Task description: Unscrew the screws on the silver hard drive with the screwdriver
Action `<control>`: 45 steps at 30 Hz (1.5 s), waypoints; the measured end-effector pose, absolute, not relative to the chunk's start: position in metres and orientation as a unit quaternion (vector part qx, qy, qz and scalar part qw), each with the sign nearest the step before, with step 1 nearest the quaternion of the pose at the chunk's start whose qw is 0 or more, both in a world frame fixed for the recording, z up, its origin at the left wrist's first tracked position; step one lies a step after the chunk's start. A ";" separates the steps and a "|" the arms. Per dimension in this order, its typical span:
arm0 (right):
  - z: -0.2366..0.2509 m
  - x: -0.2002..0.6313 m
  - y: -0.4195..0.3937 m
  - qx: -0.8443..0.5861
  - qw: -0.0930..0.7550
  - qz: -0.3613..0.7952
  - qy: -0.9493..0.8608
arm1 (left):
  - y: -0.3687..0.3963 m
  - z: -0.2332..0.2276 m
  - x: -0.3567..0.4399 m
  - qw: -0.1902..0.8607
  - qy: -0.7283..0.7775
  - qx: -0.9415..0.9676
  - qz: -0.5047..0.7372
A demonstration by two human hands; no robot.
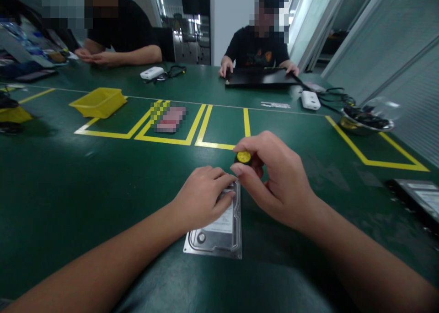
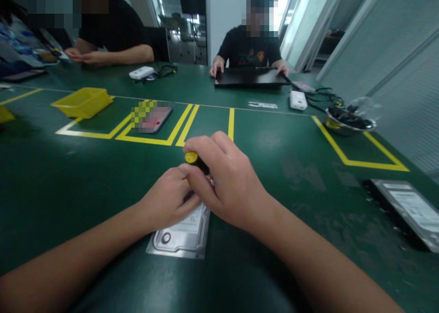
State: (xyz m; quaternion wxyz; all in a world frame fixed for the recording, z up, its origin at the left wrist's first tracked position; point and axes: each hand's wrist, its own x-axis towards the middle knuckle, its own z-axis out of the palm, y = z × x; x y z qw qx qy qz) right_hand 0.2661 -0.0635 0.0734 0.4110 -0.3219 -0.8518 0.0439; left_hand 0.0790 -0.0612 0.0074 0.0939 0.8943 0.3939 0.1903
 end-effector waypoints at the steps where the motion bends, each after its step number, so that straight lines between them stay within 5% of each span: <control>1: 0.073 0.266 -0.063 -0.321 0.411 0.045 -0.852 | -0.061 0.008 0.079 0.096 0.394 0.895 0.186; 45: 0.074 0.265 -0.064 -0.315 0.410 0.048 -0.855 | -0.060 0.006 0.079 0.098 0.395 0.893 0.192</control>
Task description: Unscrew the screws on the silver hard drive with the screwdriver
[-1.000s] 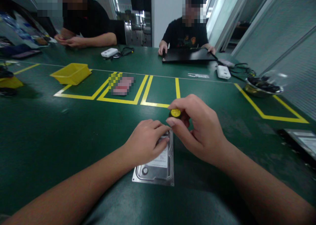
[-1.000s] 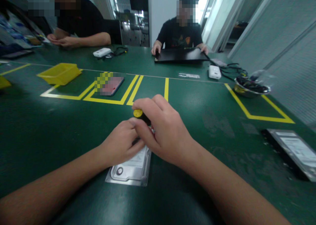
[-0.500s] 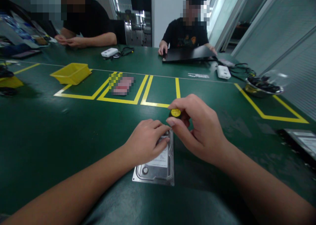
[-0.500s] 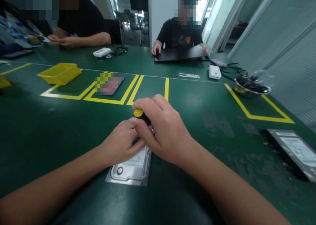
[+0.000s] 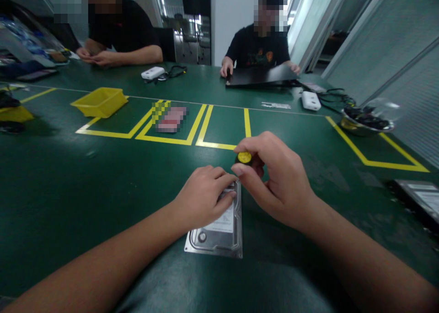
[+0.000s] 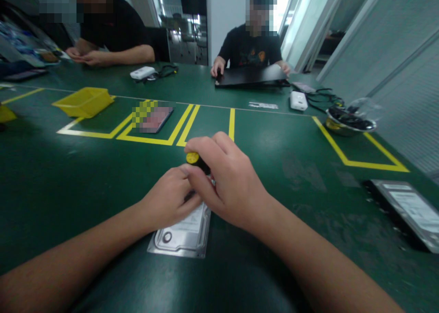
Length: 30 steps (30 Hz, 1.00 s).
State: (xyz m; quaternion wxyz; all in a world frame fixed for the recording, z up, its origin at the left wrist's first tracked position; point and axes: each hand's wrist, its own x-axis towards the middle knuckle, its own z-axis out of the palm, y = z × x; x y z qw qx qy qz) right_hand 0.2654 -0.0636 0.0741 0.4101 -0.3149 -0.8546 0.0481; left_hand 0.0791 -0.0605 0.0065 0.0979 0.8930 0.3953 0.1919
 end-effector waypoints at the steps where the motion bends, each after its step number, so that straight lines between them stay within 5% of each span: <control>1: 0.074 0.265 -0.064 -0.314 0.411 0.047 -0.855 | -0.061 0.007 0.079 0.098 0.395 0.893 0.193; 30: 0.076 0.265 -0.066 -0.327 0.396 0.056 -0.856 | -0.062 0.010 0.079 0.103 0.397 0.892 0.192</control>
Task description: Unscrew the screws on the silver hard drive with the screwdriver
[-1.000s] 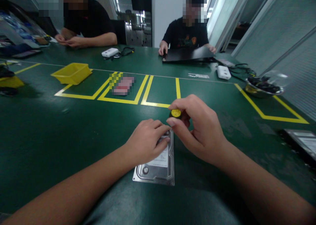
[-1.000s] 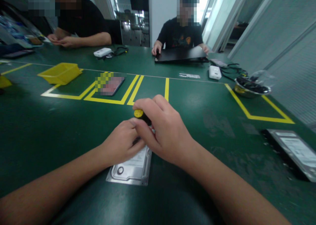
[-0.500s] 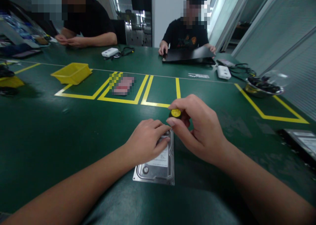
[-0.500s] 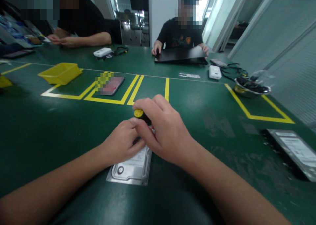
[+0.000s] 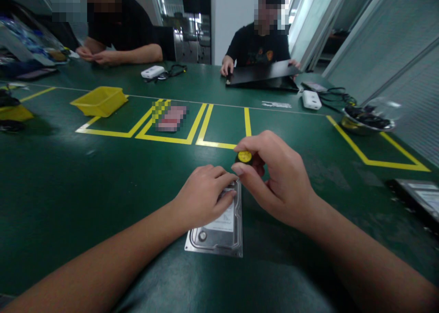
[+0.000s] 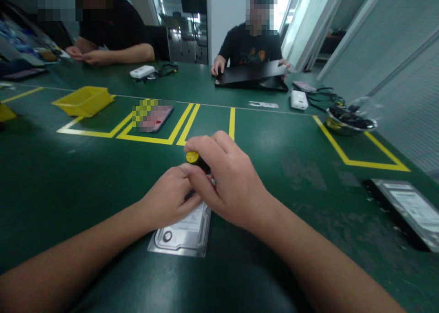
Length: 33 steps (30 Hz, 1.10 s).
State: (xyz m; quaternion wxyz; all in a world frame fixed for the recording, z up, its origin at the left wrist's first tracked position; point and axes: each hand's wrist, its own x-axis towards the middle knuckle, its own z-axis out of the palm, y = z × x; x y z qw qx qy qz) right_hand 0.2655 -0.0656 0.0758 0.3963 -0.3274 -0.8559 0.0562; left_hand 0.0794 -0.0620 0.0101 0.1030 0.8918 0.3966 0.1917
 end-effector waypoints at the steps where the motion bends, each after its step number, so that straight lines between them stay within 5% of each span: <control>1: 0.075 0.265 -0.065 -0.326 0.400 0.054 -0.855 | -0.062 0.010 0.079 0.103 0.393 0.893 0.194; 33: 0.089 0.272 -0.065 -0.349 0.428 -0.008 -0.834 | -0.062 0.011 0.078 0.091 0.391 0.899 0.178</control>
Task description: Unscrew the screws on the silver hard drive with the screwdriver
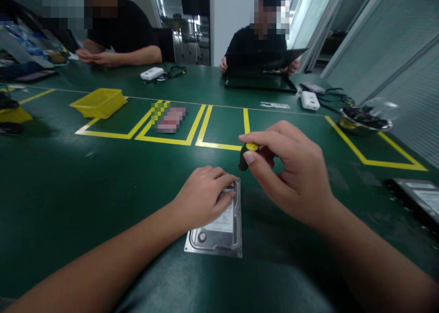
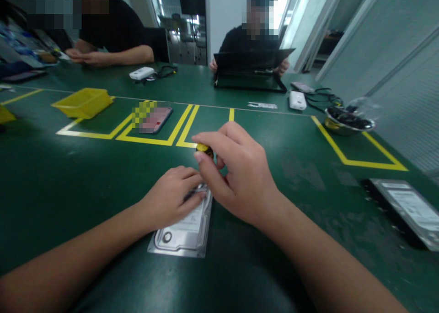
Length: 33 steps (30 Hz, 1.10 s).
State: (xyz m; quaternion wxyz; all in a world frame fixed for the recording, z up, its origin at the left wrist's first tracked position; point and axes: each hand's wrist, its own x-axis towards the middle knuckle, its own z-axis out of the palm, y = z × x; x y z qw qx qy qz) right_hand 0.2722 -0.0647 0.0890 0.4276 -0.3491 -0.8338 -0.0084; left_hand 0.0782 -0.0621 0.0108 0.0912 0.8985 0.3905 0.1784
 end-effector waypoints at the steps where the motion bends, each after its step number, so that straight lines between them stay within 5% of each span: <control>1: 0.089 0.272 -0.065 -0.349 0.427 -0.008 -0.834 | -0.062 0.011 0.078 0.090 0.389 0.899 0.179; 23: 0.086 0.275 -0.060 -0.394 0.447 -0.051 -0.801 | -0.062 0.011 0.079 0.097 0.394 0.898 0.168; 33: 0.080 0.277 -0.056 -0.431 0.426 -0.167 -0.778 | -0.062 0.013 0.079 0.093 0.393 0.902 0.151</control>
